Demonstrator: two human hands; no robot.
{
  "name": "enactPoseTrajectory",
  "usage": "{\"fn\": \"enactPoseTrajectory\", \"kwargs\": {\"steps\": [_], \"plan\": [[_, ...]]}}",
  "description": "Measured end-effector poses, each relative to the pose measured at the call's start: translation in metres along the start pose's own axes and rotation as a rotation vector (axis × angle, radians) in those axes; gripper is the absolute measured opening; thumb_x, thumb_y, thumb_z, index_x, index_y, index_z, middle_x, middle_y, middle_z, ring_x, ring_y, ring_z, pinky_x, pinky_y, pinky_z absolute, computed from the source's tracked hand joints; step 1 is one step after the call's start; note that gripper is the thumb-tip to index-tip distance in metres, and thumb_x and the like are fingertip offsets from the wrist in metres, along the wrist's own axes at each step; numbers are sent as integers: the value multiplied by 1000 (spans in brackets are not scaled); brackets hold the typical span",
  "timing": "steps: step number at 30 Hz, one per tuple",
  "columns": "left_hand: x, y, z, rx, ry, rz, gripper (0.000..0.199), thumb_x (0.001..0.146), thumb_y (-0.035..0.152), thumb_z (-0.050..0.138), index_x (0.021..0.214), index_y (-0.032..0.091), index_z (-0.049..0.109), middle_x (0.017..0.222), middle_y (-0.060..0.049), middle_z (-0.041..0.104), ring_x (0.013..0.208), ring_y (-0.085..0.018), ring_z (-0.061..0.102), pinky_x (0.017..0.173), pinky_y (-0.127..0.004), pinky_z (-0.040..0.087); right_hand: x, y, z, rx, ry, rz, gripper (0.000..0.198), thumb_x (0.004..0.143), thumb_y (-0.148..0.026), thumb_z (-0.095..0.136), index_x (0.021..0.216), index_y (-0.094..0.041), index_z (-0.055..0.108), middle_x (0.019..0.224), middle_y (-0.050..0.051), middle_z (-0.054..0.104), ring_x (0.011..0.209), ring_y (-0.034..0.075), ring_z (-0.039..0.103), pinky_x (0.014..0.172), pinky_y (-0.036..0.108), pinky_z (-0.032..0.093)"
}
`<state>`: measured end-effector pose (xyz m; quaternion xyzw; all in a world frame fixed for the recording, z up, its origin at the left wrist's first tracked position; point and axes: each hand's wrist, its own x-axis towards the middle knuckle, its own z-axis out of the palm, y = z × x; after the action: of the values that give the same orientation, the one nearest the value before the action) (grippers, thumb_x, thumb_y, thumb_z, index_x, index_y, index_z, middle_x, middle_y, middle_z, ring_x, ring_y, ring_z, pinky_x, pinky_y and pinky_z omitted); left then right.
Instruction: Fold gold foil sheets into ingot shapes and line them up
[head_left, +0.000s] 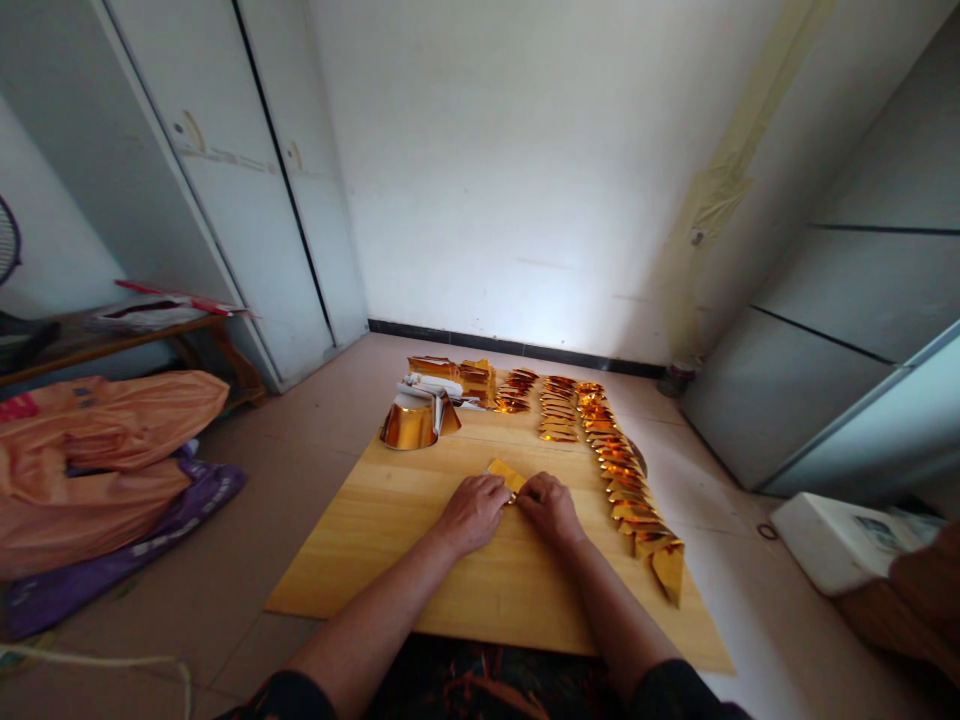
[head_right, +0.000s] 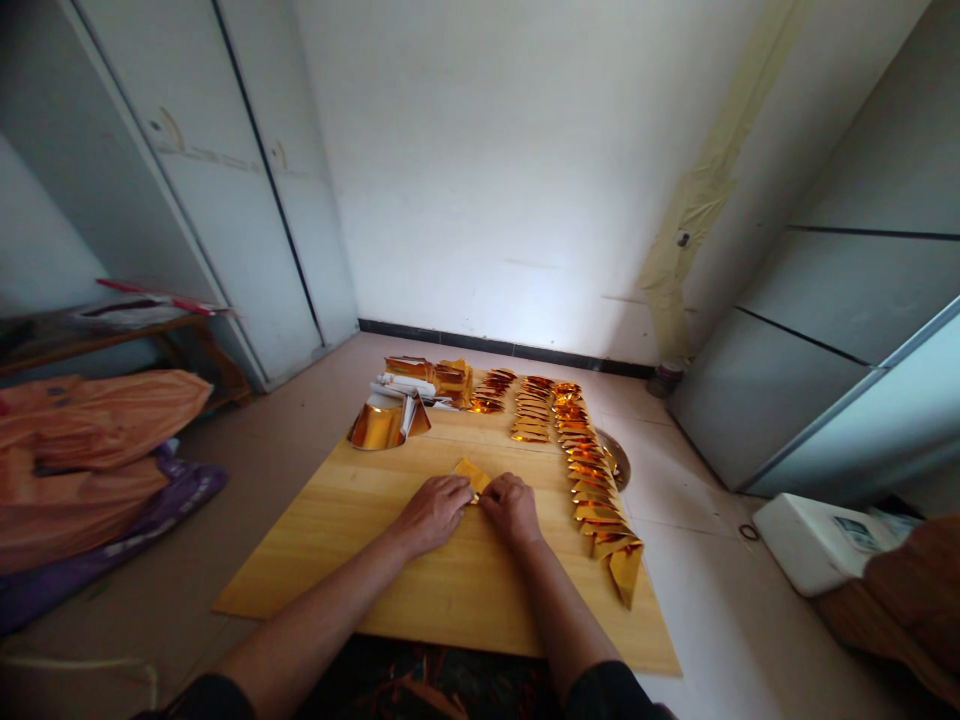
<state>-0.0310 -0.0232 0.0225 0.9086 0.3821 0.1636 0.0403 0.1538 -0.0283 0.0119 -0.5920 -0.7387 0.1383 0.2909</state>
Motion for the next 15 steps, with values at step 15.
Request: {"fn": "enactPoseTrajectory", "kwargs": {"steps": [15], "plan": [[-4, -7, 6, 12, 67, 75, 21, 86, 14, 49, 100, 23, 62, 114, -7, 60, 111, -21, 53, 94, -37, 45, 5, -4, 3, -137, -21, 87, 10, 77, -18, 60, 68, -20, 65, 77, 2, 63, 77, 15, 58, 68, 23, 38]]}}
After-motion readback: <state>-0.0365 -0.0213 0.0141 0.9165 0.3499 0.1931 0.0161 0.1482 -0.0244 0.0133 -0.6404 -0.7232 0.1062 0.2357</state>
